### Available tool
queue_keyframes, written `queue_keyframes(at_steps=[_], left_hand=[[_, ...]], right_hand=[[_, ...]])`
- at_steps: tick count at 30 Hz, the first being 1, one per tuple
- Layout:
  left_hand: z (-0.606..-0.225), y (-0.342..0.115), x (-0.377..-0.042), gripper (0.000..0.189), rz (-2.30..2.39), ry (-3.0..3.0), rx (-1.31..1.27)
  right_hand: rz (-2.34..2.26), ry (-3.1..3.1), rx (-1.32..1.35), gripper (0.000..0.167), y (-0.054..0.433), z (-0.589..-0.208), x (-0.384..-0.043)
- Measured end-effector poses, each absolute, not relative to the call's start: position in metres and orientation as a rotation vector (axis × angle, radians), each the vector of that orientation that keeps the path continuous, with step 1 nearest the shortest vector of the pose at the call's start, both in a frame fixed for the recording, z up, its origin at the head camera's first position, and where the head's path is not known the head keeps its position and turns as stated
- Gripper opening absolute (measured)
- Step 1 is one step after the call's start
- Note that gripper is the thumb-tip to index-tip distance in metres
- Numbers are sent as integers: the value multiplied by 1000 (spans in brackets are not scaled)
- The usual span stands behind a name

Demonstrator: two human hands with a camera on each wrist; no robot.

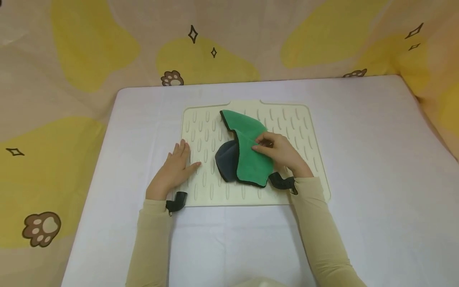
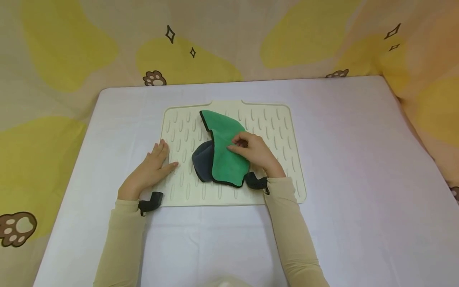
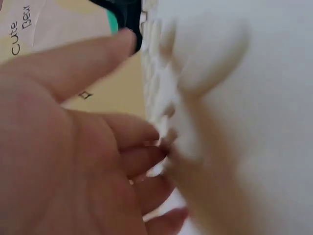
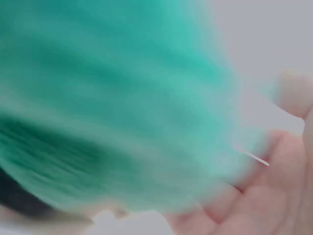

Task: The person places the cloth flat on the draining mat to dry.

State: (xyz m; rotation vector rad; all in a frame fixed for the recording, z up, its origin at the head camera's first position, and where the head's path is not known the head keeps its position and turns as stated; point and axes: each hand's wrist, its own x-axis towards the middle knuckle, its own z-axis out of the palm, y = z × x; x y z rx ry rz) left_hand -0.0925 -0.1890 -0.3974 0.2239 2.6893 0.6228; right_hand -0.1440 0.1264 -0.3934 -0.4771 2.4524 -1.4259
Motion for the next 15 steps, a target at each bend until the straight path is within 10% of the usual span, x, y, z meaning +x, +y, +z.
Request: queue_keyframes(at_steps=[15], left_hand=[[-371,-131,-79,22,1244,2415,461]], right_hand=[[-1511,2534,-365,24,145,-379,-189]])
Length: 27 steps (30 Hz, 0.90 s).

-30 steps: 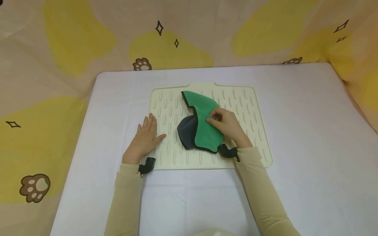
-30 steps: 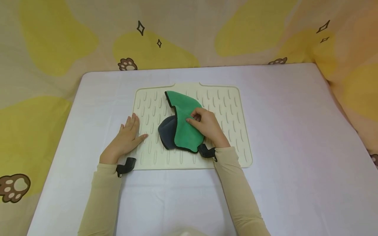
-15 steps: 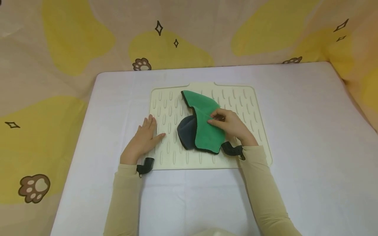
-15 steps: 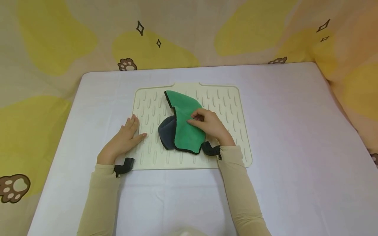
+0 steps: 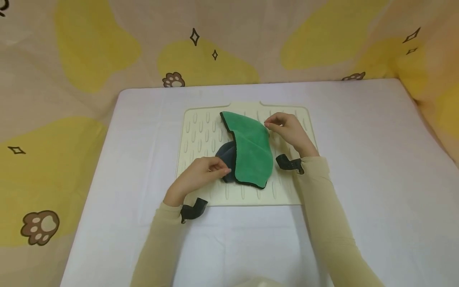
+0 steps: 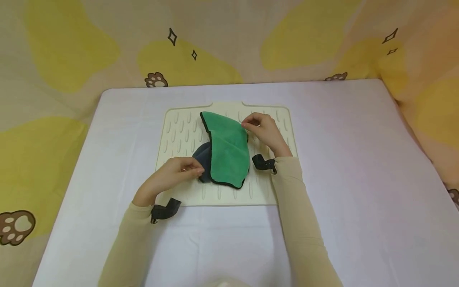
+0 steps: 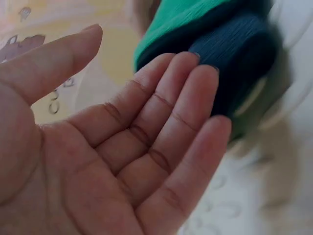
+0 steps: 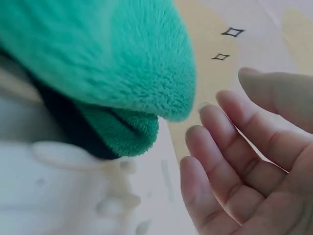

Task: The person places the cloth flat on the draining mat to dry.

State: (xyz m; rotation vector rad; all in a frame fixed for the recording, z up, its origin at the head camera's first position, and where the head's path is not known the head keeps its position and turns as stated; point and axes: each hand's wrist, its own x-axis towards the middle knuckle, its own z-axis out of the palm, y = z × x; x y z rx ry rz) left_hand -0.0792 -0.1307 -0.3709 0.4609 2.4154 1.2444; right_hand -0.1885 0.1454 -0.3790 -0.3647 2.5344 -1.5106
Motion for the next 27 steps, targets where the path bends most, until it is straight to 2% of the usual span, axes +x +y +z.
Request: queue_keyframes(at_steps=[6,13,19,27], left_hand=[[-386,-112,-80,19,1268,2383,400],[-395,-100,-80,19,1283,2413,368],[-394,-102,-81,12,1281,2433,395],[-390,-130,-87,8,1510,2296,203]], right_hand=[[-1440,2522,-487,19,126,-371,-217],[-1264,2426,-466,25,111,-375,-246],[-1244,2460,-457,22,107,-380,-246],[-1454,2441,-242,21,128,-384,-227]])
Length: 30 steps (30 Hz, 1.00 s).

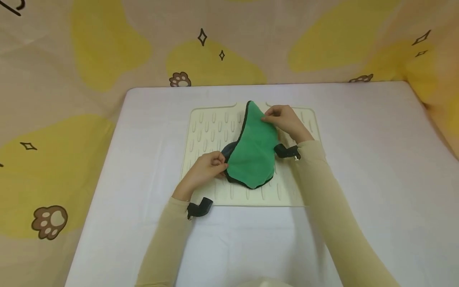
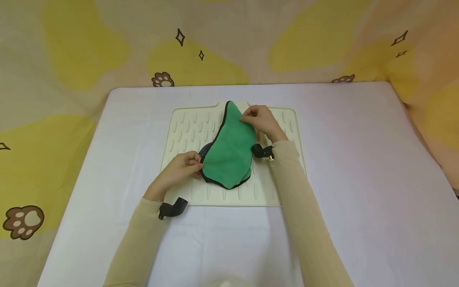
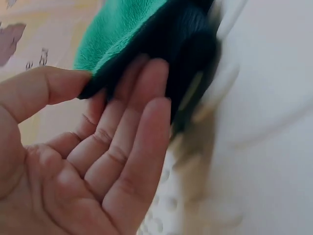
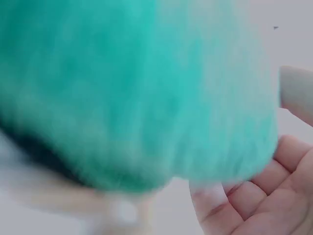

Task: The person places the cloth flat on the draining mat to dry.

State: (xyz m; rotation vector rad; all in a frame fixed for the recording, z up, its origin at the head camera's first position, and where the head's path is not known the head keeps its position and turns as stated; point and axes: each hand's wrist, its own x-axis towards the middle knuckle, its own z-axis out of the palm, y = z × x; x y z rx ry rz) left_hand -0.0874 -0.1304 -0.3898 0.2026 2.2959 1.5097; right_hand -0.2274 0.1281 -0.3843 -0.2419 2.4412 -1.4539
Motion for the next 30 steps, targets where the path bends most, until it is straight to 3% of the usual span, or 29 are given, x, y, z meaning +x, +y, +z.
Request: queue_keyframes(at_steps=[13,25,30], left_hand=[[-386,-155,-97,14,1732,2368,-87],[-370,-156,-118,18,1666,2650,9],[-376,-157,-125,19,1577,2708,-6]], right_hand=[[-1765,2270,-19,18,173,-402,-171],[-1952,2133,-11,15,176,-386,-130],[-1789,2204,-33,17,177,-389,-130]])
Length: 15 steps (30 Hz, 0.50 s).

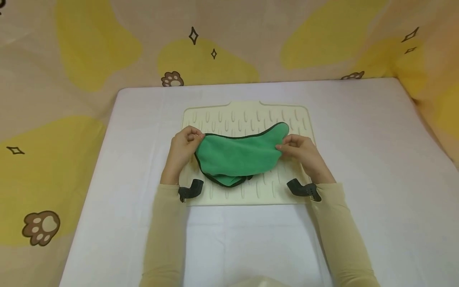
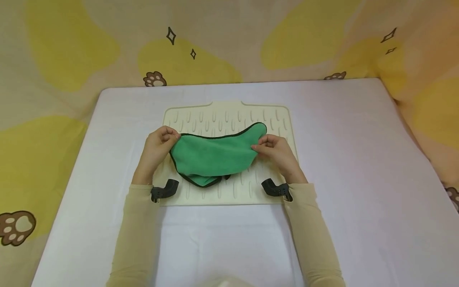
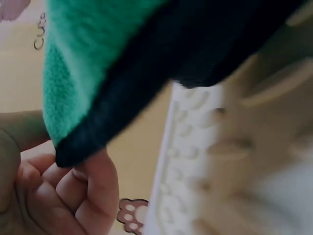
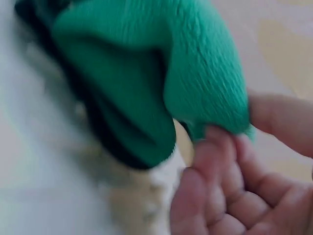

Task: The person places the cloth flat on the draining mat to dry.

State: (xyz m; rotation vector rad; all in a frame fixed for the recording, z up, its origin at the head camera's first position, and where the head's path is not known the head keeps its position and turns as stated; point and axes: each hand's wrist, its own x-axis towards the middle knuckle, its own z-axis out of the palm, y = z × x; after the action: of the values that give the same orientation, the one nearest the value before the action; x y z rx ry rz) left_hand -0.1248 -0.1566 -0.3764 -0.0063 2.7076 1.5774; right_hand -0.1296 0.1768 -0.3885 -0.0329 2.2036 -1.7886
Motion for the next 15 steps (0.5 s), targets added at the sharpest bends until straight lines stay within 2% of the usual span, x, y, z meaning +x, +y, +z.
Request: queue_keyframes(at_steps=[9,15], left_hand=[[-388,-163,-122,15,1500,2796,72],[-391,-167,-119,18,1475,2734,96]], right_hand=[[-1906,2315,52,29,191,-400,-163],[-1777,2398,90,35,190,-408,-172]])
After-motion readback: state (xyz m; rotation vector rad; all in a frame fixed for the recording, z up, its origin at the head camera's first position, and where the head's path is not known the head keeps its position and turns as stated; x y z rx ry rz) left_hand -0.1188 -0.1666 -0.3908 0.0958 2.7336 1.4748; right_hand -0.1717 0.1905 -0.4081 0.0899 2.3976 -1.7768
